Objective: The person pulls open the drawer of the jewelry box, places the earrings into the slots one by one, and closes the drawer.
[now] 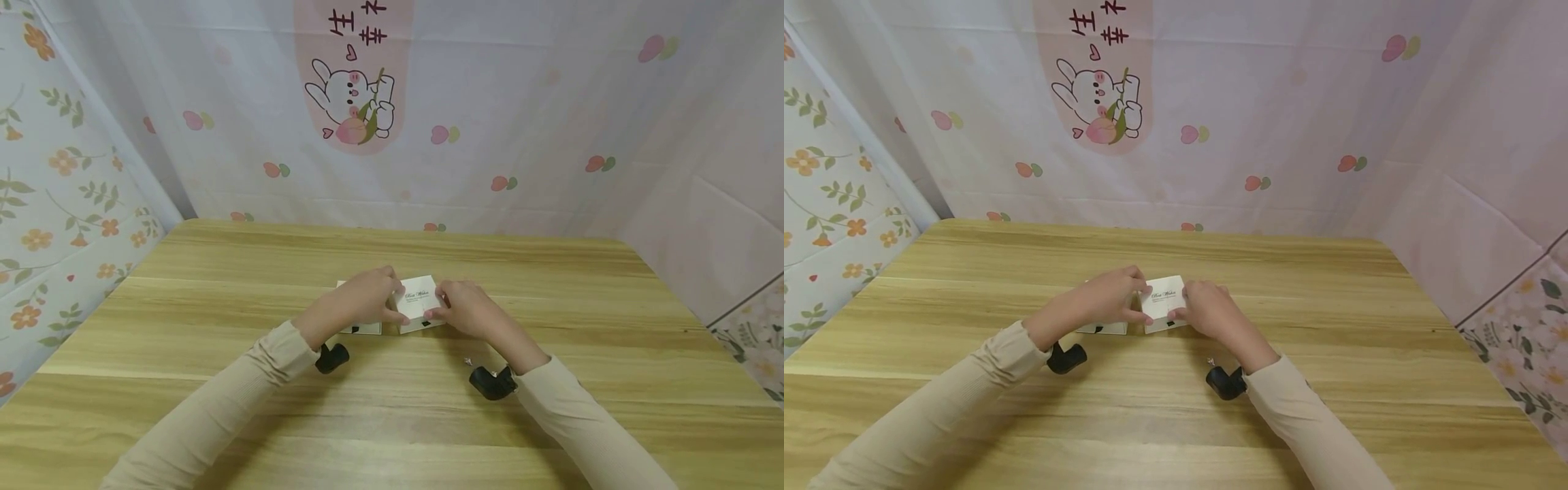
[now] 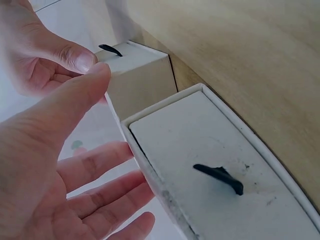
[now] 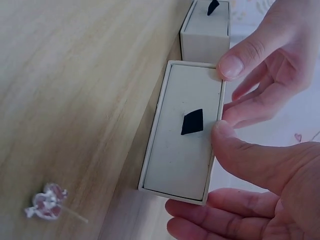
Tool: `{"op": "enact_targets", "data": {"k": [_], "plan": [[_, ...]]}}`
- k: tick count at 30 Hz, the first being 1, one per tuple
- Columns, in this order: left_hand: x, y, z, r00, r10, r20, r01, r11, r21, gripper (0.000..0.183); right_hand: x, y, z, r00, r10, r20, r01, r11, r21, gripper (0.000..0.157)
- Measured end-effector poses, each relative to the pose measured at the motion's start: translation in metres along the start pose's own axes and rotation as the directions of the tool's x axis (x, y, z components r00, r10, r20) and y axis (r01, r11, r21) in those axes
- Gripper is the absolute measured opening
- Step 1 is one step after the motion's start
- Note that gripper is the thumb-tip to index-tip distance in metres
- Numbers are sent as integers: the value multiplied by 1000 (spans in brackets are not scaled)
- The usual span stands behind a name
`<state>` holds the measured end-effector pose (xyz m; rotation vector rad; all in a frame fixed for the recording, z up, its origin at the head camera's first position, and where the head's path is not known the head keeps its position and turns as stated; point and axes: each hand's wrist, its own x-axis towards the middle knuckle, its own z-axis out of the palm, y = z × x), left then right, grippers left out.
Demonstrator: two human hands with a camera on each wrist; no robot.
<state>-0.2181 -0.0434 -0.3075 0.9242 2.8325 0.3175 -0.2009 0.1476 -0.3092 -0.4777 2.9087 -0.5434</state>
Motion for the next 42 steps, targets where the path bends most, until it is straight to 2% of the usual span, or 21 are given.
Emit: {"op": "enact_targets", "data": {"k": [8, 15, 23, 29, 42], "plan": [[-5, 2, 0, 999, 30, -20, -30, 999, 21, 58, -6, -3, 1, 1000, 2, 0, -2, 1000, -4, 23], [-10, 4, 1, 996, 80, -34, -79, 997, 23, 41, -10, -4, 1, 1000, 10, 7, -10, 1000, -10, 25], [-16, 7, 2, 996, 78, -39, -75, 996, 52, 43, -15, -5, 2, 1000, -10, 9, 10, 1000, -21, 24], [-20, 9, 3, 996, 82, -34, -81, 996, 36, 37, -18, -6, 3, 1000, -2, 12, 2, 999, -32, 24], [-28, 12, 6, 994, 95, -57, -92, 994, 50, 37, -27, -8, 6, 1000, 4, 13, -4, 1000, -23, 26]]}}
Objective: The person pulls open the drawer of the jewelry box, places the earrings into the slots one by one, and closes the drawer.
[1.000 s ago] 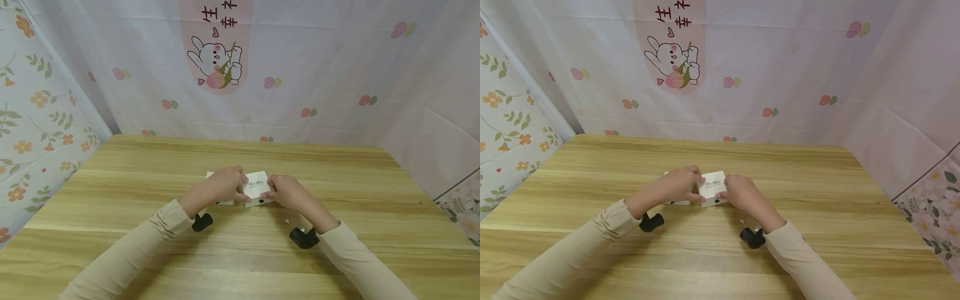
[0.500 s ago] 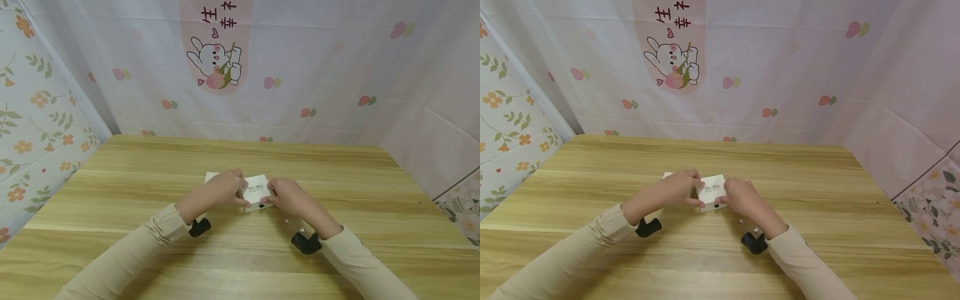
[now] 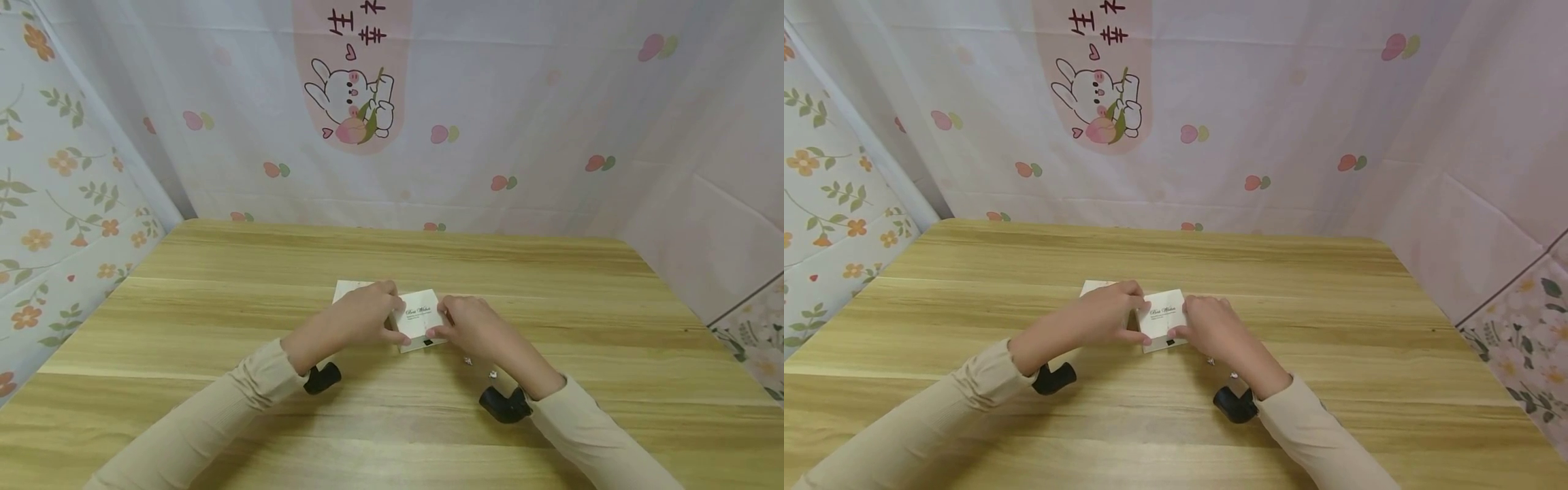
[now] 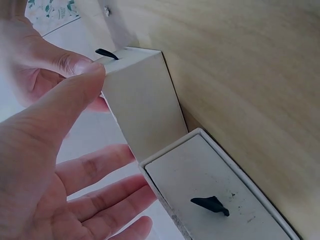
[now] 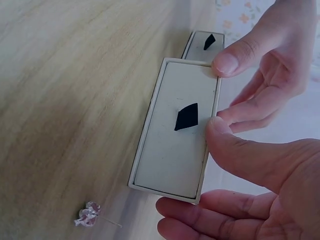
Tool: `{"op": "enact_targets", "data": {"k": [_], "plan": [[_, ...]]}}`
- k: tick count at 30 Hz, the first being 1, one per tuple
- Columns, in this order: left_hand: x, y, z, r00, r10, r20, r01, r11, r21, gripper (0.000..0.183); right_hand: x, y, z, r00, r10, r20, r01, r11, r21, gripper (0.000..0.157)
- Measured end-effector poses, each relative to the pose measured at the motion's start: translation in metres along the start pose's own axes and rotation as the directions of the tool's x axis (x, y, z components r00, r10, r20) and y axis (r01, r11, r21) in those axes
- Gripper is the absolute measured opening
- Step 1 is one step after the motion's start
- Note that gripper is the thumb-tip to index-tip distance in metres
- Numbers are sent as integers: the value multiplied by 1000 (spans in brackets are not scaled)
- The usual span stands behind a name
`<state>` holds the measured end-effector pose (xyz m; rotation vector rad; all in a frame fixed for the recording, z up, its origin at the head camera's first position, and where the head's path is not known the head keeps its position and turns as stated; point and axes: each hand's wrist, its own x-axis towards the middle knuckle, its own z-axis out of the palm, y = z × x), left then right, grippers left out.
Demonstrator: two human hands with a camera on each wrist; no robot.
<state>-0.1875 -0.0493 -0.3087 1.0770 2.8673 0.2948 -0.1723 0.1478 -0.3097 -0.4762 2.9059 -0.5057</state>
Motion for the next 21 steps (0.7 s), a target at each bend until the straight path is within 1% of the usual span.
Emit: {"op": "enact_targets", "data": {"k": [2, 5, 12, 21], "plan": [[-1, 1, 0, 1000, 2, -1, -2, 1000, 8, 38, -1, 0, 0, 1000, 9, 1, -9, 1000, 13, 27], [-2, 2, 0, 1000, 5, -4, -5, 1000, 9, 38, -3, 0, 1, 1000, 3, -7, -3, 1000, 21, 28], [-5, 4, 2, 1000, 12, -6, -12, 1000, 13, 41, -7, 0, 2, 1000, -11, -13, 11, 1000, 16, 25], [-11, 5, 2, 999, 38, -30, -38, 999, 22, 45, -11, -2, 3, 1000, 13, -1, -13, 999, 34, 24]]}}
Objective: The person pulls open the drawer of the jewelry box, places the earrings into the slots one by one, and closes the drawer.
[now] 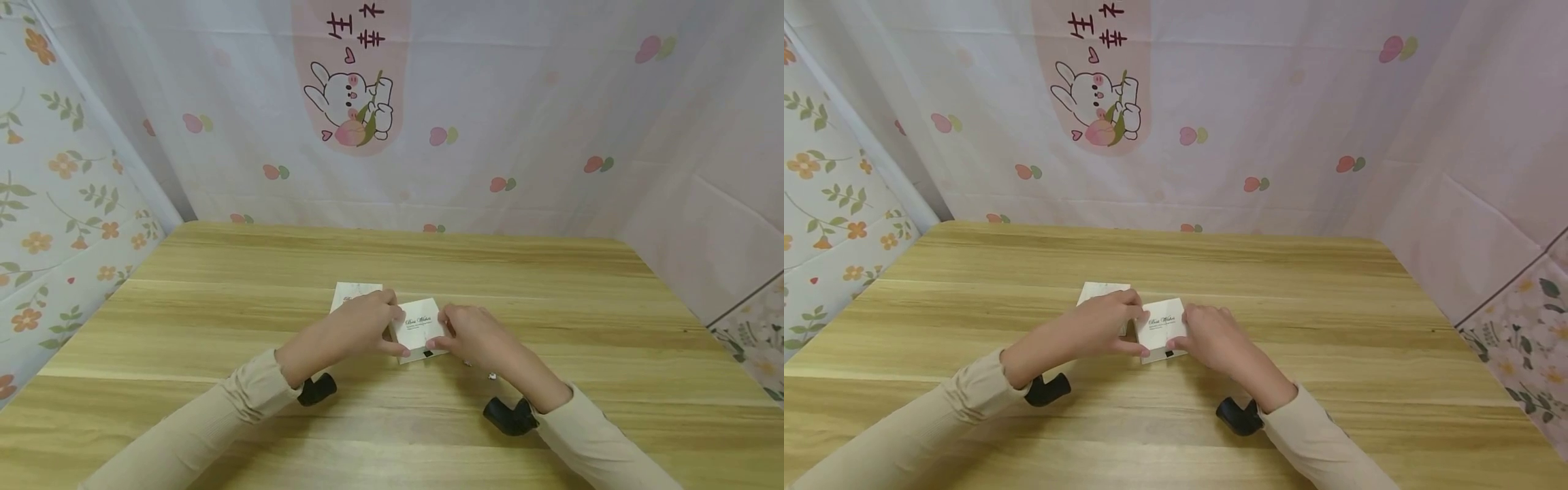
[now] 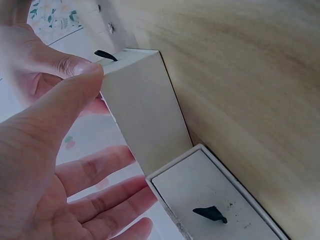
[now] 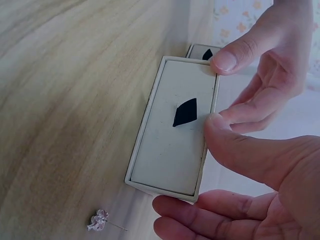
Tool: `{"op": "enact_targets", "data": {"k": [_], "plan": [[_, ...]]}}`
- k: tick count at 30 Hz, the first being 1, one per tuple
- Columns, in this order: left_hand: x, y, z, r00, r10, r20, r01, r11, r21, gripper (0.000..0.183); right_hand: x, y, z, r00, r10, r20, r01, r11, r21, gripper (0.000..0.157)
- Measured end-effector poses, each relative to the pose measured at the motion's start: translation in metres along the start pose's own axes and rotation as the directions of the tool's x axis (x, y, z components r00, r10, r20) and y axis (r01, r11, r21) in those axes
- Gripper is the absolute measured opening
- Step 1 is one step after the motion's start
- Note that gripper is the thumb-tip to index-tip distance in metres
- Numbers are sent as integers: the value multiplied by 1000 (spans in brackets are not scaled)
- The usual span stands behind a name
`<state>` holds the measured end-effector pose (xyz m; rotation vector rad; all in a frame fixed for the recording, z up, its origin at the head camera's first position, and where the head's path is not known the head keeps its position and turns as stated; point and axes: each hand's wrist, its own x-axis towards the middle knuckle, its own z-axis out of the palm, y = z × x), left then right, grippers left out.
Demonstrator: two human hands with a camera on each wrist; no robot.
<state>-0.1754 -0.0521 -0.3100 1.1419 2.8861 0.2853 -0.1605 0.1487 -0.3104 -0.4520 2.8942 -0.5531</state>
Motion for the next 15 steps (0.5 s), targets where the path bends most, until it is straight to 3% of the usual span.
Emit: {"op": "enact_targets", "data": {"k": [15], "plan": [[-9, 4, 4, 998, 49, -42, -48, 998, 33, 41, -10, -2, 1, 1000, -24, -3, 24, 1000, 5, 26]]}}
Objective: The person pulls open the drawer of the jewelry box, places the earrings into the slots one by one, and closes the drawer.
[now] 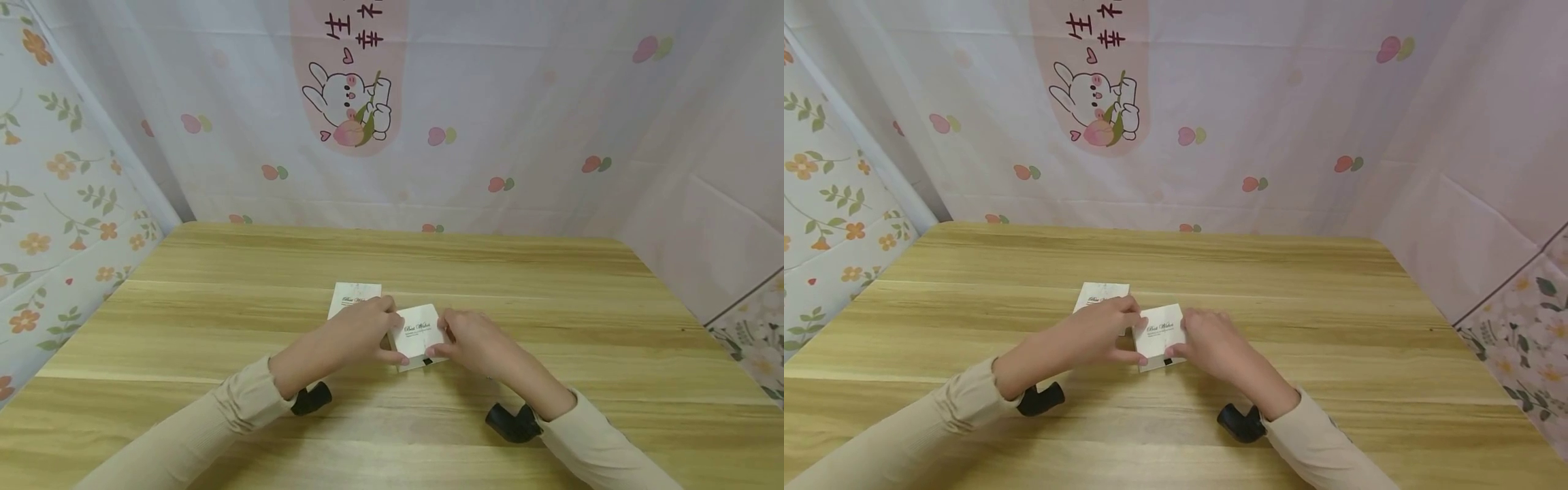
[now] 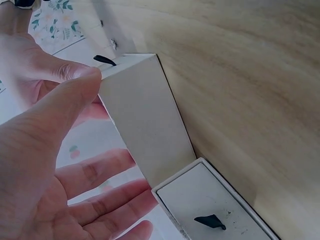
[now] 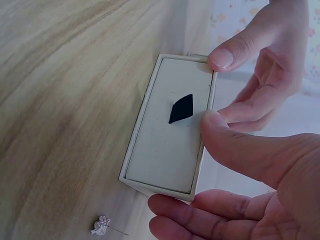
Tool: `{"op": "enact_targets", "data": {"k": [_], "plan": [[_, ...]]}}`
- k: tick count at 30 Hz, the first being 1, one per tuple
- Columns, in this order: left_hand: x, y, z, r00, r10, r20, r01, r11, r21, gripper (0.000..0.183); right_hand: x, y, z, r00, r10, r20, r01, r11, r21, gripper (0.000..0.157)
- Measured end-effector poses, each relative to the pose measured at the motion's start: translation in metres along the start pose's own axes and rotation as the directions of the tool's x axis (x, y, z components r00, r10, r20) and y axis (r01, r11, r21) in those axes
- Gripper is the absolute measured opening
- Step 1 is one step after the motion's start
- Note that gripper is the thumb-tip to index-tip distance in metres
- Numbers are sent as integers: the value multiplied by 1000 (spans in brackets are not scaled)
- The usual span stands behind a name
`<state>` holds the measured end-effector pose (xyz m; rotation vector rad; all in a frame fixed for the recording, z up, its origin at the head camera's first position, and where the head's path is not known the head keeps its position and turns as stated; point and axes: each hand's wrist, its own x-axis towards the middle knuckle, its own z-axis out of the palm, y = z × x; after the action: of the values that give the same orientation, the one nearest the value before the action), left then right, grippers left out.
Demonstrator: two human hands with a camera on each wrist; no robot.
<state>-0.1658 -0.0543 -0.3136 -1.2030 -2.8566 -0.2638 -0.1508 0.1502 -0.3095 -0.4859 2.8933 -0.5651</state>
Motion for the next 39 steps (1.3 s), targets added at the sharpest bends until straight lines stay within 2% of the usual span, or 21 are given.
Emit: {"op": "enact_targets", "data": {"k": [24, 33, 39], "plan": [[-10, 6, 0, 1000, 24, -9, -24, 1000, 10, 41, -10, -4, 2, 1000, -22, -5, 22, 1000, 1, 27], [-12, 9, 1, 1000, 4, 8, -4, 1000, -7, 41, -13, -5, 2, 999, -33, -5, 33, 999, -11, 27], [-14, 11, 1, 1000, 13, -7, -13, 1000, 2, 42, -14, -6, 1, 999, -41, -5, 41, 999, -14, 30]]}}
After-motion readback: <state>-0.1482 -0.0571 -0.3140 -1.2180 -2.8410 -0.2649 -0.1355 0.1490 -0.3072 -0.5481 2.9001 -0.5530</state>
